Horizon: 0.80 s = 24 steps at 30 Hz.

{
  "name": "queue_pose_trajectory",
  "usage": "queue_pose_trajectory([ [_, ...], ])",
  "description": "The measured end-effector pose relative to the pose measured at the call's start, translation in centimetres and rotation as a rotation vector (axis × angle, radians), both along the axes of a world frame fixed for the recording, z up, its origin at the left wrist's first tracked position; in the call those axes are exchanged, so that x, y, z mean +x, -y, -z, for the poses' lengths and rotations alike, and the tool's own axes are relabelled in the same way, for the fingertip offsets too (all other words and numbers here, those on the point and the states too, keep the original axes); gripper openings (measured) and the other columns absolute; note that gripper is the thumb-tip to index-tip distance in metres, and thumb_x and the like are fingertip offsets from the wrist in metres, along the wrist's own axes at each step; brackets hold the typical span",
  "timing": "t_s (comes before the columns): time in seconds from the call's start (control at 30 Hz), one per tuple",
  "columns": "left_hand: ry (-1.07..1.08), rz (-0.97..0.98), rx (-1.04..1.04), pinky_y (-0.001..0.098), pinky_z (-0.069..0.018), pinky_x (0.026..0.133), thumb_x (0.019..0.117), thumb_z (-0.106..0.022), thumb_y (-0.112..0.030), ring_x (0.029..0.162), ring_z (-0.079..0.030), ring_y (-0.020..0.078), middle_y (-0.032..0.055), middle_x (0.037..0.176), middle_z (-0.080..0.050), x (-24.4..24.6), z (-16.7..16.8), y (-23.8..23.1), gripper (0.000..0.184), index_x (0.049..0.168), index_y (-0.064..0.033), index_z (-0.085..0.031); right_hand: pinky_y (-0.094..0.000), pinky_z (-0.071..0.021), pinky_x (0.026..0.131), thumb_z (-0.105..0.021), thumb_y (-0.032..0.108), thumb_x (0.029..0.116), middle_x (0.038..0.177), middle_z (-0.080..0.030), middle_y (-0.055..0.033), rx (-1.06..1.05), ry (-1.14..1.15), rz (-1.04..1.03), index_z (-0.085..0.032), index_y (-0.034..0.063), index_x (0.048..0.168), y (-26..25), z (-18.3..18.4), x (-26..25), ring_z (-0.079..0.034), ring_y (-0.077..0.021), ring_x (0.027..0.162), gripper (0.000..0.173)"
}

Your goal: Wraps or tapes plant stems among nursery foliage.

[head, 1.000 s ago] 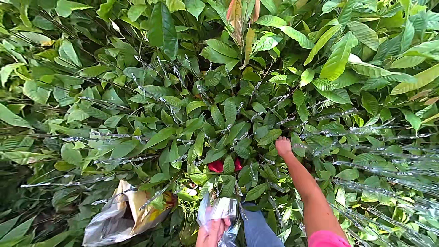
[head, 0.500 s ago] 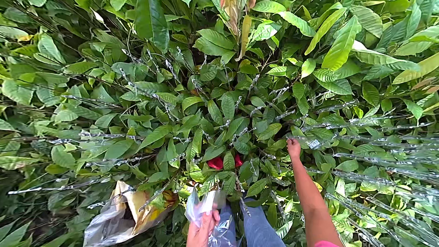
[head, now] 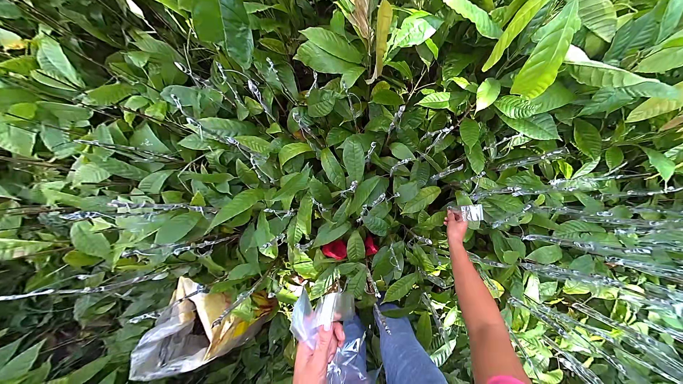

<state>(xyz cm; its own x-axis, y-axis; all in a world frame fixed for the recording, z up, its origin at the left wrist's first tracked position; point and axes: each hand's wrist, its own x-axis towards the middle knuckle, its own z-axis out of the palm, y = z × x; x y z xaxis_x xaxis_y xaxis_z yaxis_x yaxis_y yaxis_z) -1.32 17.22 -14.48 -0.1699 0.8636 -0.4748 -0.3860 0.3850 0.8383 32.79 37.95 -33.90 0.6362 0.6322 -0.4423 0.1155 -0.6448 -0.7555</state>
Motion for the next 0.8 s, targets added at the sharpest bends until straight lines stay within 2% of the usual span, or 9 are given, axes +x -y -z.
queue_pose_trajectory([
  [0.13, 0.013, 0.002, 0.016, 0.0108, -0.0475, 0.057, 0.1075, -0.044, -0.018, 0.053, -0.054, -0.0048, -0.0104, 0.071, -0.068, 0.0, 0.3, -0.1, 0.016, 0.107, -0.0151, -0.060, -0.0447, -0.0550, 0.092, -0.059, 0.018, 0.1053, 0.114, -0.070, -0.0236, -0.132, 0.151, -0.117, -0.062, -0.0068, 0.127, -0.1, 0.1, 0.0, -0.070, -0.0305, 0.099, 0.033],
  [0.3, 0.022, -0.021, 0.003, 0.0104, -0.0462, 0.056, 0.1066, -0.041, -0.013, 0.052, -0.053, -0.0050, -0.0098, 0.070, -0.068, 0.4, 0.5, -0.1, 0.018, 0.108, -0.0127, -0.059, -0.0492, -0.0510, 0.099, -0.059, 0.025, 0.1053, 0.114, -0.070, -0.0240, -0.252, 0.190, -0.202, -0.067, -0.0052, 0.120, -0.5, 1.0, 0.6, -0.068, -0.0341, 0.106, 0.035],
  [0.43, 0.012, -0.028, -0.016, 0.0113, -0.0467, 0.056, 0.1063, -0.041, -0.012, 0.052, -0.053, -0.0043, -0.0095, 0.069, -0.067, 0.6, 0.8, 0.0, 0.019, 0.107, -0.0128, -0.060, -0.0508, -0.0496, 0.102, -0.060, 0.028, 0.1047, 0.119, -0.069, -0.0241, -0.299, 0.180, -0.200, -0.066, -0.0039, 0.124, -1.5, 2.4, 1.5, -0.067, -0.0357, 0.112, 0.038],
  [0.5, 0.021, -0.036, -0.017, 0.0122, -0.0486, 0.057, 0.1072, -0.036, -0.014, 0.052, -0.054, -0.0033, -0.0089, 0.069, -0.067, 0.7, 1.0, 0.0, 0.023, 0.107, -0.0114, -0.059, -0.0504, -0.0494, 0.103, -0.059, 0.030, 0.1052, 0.122, -0.068, -0.0239, -0.329, 0.169, -0.225, -0.065, -0.0032, 0.126, -2.0, 2.8, 2.1, -0.067, -0.0355, 0.113, 0.039],
  [0.57, 0.051, -0.044, -0.030, 0.0138, -0.0503, 0.058, 0.1103, -0.024, -0.022, 0.052, -0.055, -0.0018, -0.0078, 0.067, -0.066, 1.0, 1.2, -0.3, 0.036, 0.102, -0.0129, -0.058, -0.0511, -0.0494, 0.103, -0.059, 0.030, 0.1052, 0.124, -0.067, -0.0246, -0.370, 0.164, -0.306, -0.065, -0.0026, 0.127, -2.1, 2.5, 2.5, -0.066, -0.0363, 0.115, 0.040],
  [0.63, 0.105, -0.053, -0.070, 0.0159, -0.0516, 0.057, 0.1099, -0.009, -0.029, 0.050, -0.055, 0.0006, -0.0066, 0.064, -0.064, 1.4, 1.3, -1.0, 0.052, 0.099, -0.0117, -0.057, -0.0515, -0.0472, 0.105, -0.061, 0.029, 0.1040, 0.130, -0.064, -0.0261, -0.401, 0.130, -0.421, -0.060, -0.0034, 0.134, -1.5, 1.1, 2.6, -0.063, -0.0372, 0.120, 0.044],
  [0.7, 0.183, -0.026, -0.111, 0.0168, -0.0523, 0.055, 0.1094, -0.004, -0.031, 0.048, -0.055, 0.0016, -0.0062, 0.063, -0.064, 2.0, 1.3, -2.1, 0.059, 0.110, -0.0078, -0.057, -0.0511, -0.0421, 0.113, -0.063, 0.024, 0.1026, 0.141, -0.056, -0.0297, -0.350, 0.055, -0.484, -0.046, -0.0068, 0.145, 0.0, -1.4, 2.2, -0.055, -0.0391, 0.132, 0.055],
  [0.73, 0.249, -0.026, -0.143, 0.0180, -0.0523, 0.054, 0.1092, -0.004, -0.028, 0.048, -0.055, 0.0023, -0.0055, 0.063, -0.063, 2.3, 1.2, -2.7, 0.058, 0.110, -0.0074, -0.059, -0.0497, -0.0428, 0.112, -0.062, 0.022, 0.1027, 0.143, -0.054, -0.0300, -0.289, 0.023, -0.493, -0.043, -0.0068, 0.148, 1.1, -2.9, 1.6, -0.055, -0.0382, 0.132, 0.057],
  [0.8, 0.371, -0.043, -0.218, 0.0197, -0.0517, 0.053, 0.1113, -0.012, -0.025, 0.047, -0.053, 0.0036, -0.0041, 0.062, -0.060, 3.2, 0.7, -4.0, 0.053, 0.105, -0.0064, -0.061, -0.0444, -0.0482, 0.107, -0.058, 0.018, 0.1040, 0.138, -0.058, -0.0279, -0.101, -0.013, -0.508, -0.048, -0.0072, 0.144, 3.8, -6.5, -0.3, -0.060, -0.0325, 0.125, 0.048],
])
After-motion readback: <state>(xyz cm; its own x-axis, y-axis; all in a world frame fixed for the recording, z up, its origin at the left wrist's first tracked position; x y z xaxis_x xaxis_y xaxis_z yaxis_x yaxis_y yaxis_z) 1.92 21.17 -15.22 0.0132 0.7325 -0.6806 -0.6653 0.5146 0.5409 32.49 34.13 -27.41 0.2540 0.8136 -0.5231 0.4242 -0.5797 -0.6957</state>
